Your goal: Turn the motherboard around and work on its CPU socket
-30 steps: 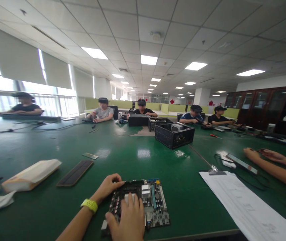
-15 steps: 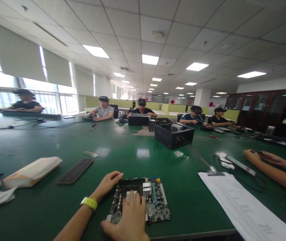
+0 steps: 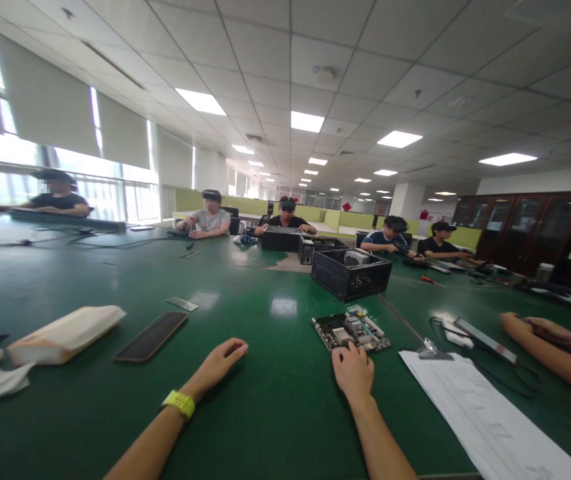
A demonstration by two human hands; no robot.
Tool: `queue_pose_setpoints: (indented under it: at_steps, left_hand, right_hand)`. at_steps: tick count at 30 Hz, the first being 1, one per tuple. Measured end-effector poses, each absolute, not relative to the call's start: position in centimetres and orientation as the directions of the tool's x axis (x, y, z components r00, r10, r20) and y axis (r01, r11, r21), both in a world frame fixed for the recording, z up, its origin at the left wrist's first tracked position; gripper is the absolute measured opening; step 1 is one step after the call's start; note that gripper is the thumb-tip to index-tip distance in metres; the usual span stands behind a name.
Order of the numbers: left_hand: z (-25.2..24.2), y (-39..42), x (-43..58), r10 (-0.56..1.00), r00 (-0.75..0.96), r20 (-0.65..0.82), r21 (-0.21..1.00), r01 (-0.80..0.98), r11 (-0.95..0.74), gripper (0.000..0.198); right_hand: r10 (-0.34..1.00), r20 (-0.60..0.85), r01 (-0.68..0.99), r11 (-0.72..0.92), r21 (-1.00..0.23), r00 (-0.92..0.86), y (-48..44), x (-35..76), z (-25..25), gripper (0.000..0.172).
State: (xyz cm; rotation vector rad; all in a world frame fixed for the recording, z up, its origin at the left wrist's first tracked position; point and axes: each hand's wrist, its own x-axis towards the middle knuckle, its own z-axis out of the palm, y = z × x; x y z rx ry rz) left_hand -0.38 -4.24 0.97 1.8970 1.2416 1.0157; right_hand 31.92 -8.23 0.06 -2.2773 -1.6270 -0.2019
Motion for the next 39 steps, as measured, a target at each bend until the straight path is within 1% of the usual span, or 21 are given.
queue_pose_setpoints:
  at_steps: [2,4,6,9,11,12,14,16,17,19,21,23,26,28,31,33,39]
  left_hand:
    - [1.0,-4.2,-0.4,0.933,0.254,0.253,0.835,0.431,-0.343,0.039]
    - [0.9,-4.1,-0.4,0.933,0.258,0.251,0.837,0.427,-0.343,0.038]
    - [0.8,-4.0,-0.5,0.932,0.260,0.252,0.839,0.422,-0.344,0.038]
    - [0.4,-3.7,-0.5,0.929,0.261,0.262,0.841,0.411,-0.352,0.037]
    - [0.1,-3.4,-0.4,0.931,0.250,0.267,0.843,0.408,-0.352,0.039]
    - [-0.1,-3.4,-0.4,0.934,0.236,0.269,0.844,0.410,-0.346,0.043]
    - [-0.4,-3.3,-0.4,0.939,0.215,0.267,0.845,0.415,-0.336,0.053]
    - [-0.6,-3.4,-0.4,0.931,0.230,0.284,0.833,0.422,-0.358,0.059]
    - [-0.7,-3.4,-0.5,0.921,0.256,0.292,0.813,0.440,-0.380,0.060]
    - [-0.8,-3.6,-0.5,0.904,0.303,0.301,0.769,0.484,-0.418,0.054]
    - [-0.7,-3.7,-0.5,0.900,0.318,0.298,0.738,0.521,-0.428,0.042]
    - [-0.6,-3.9,-0.4,0.903,0.307,0.302,0.727,0.539,-0.426,0.031]
    - [-0.2,-4.1,-0.3,0.900,0.303,0.313,0.713,0.551,-0.433,0.020]
    - [0.0,-4.3,-0.3,0.898,0.299,0.323,0.711,0.550,-0.439,0.017]
    - [0.1,-4.4,-0.4,0.897,0.291,0.333,0.712,0.546,-0.441,0.015]
    - [0.0,-4.4,-0.4,0.901,0.281,0.330,0.711,0.554,-0.433,0.013]
    - [-0.3,-4.2,-0.4,0.900,0.269,0.343,0.712,0.551,-0.435,0.014]
  right_hand:
    - [0.892,0.317,0.943,-0.272,-0.192,0.321,-7.9,32.1,-0.1,0.043]
    - [0.898,0.352,0.960,-0.212,-0.182,0.265,-7.9,31.6,0.1,0.041]
    - [0.899,0.397,0.977,-0.128,-0.171,0.187,-8.3,30.2,0.4,0.039]
    - [0.901,0.432,0.982,0.048,-0.184,0.037,-10.1,26.3,0.6,0.036]
    - [0.901,0.428,0.959,0.182,-0.216,-0.074,-11.8,22.7,0.6,0.033]
    - [0.896,0.421,0.940,0.254,-0.228,-0.140,-12.5,20.9,0.7,0.033]
    - [0.883,0.362,0.882,0.400,-0.250,-0.298,-13.4,17.9,1.2,0.032]
    - [0.869,0.322,0.842,0.466,-0.273,-0.376,-13.0,16.5,2.3,0.033]
    - [0.875,0.321,0.845,0.454,-0.284,-0.362,-12.3,16.5,3.0,0.035]
    - [0.906,0.341,0.875,0.362,-0.320,-0.250,-10.2,17.7,4.0,0.039]
    - [0.934,0.331,0.884,0.265,-0.385,-0.135,-8.0,19.8,4.3,0.040]
    - [0.945,0.311,0.876,0.235,-0.421,-0.104,-6.5,21.7,3.7,0.038]
    - [0.946,0.297,0.859,0.258,-0.441,-0.131,-5.9,23.1,2.1,0.034]
    - [0.933,0.314,0.828,0.312,-0.467,-0.175,-6.2,23.2,1.2,0.031]
    - [0.909,0.345,0.768,0.392,-0.506,-0.236,-6.4,23.2,0.5,0.024]
    - [0.904,0.352,0.753,0.404,-0.519,-0.242,-6.3,23.2,0.4,0.021]
    - [0.889,0.379,0.711,0.440,-0.548,-0.258,-6.1,23.3,0.5,0.018]
